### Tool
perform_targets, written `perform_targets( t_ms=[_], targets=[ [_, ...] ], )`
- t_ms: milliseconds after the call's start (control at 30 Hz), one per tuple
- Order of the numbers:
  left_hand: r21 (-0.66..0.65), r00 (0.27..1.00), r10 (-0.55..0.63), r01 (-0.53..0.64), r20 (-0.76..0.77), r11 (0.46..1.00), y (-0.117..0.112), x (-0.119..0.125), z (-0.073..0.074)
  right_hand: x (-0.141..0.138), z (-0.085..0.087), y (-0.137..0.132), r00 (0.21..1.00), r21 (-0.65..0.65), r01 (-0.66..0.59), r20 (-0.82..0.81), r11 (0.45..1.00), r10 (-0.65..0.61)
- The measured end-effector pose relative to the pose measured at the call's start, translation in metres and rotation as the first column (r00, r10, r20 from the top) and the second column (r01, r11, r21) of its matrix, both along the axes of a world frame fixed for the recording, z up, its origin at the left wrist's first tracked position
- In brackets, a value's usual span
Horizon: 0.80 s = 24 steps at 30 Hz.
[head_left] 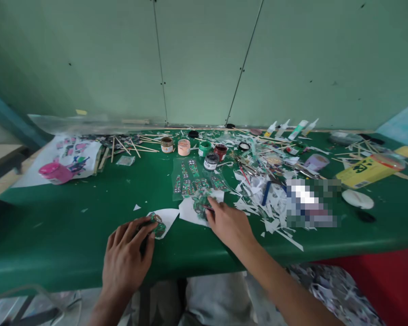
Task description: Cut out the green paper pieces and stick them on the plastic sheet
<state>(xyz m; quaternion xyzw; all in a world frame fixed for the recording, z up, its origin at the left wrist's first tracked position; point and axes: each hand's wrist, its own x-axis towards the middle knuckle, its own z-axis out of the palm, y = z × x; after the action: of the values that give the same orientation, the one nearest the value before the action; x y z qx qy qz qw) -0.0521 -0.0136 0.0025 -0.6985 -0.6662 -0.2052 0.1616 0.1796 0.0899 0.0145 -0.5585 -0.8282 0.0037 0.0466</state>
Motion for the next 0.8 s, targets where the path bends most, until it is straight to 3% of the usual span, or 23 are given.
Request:
perform_targets(
  t_ms=[100, 233, 367, 500, 567, 633, 700, 800],
  targets=[
    [0.007, 0.999, 0.026, -0.026, -0.032, 1.0, 0.0, 0.002, 0.0, -0.003, -0.005, 0.003, 0.999, 0.099, 0.014, -0.044, 0.995, -0.01],
    [0.014, 0.994, 0.097, -0.096, -0.045, 0.995, -0.001, 0.005, 0.0, 0.006, -0.018, -0.003, 0.972, 0.282, -0.067, -0.198, 0.957, 0.126],
    [0.022, 0.987, 0.154, -0.153, -0.054, 0.988, 0.0, 0.007, 0.003, 0.032, -0.015, -0.006, 0.944, 0.409, -0.025, -0.292, 0.912, 0.157],
    [0.002, 0.987, 0.138, -0.138, -0.08, 0.99, 0.002, 0.007, 0.005, 0.118, 0.002, 0.021, 0.866, 0.487, 0.064, -0.46, 0.871, 0.193],
    [0.001, 0.986, 0.141, -0.141, -0.09, 0.99, 0.002, 0.007, 0.006, 0.175, 0.004, 0.041, 0.802, 0.442, 0.29, -0.596, 0.849, 0.036],
    [-0.005, 0.985, 0.149, -0.15, -0.091, 0.989, 0.002, 0.007, 0.007, 0.223, -0.002, 0.059, 0.73, 0.302, 0.408, -0.675, 0.862, -0.109],
    [-0.019, 0.984, 0.158, -0.16, -0.081, 0.987, 0.002, 0.008, 0.008, 0.252, -0.011, 0.069, 0.701, 0.21, 0.425, -0.692, 0.881, -0.173],
    [-0.039, 0.98, 0.185, -0.187, -0.07, 0.982, 0.003, 0.01, 0.009, 0.263, -0.023, 0.071, 0.707, 0.175, 0.416, -0.679, 0.892, -0.196]
  ],
)
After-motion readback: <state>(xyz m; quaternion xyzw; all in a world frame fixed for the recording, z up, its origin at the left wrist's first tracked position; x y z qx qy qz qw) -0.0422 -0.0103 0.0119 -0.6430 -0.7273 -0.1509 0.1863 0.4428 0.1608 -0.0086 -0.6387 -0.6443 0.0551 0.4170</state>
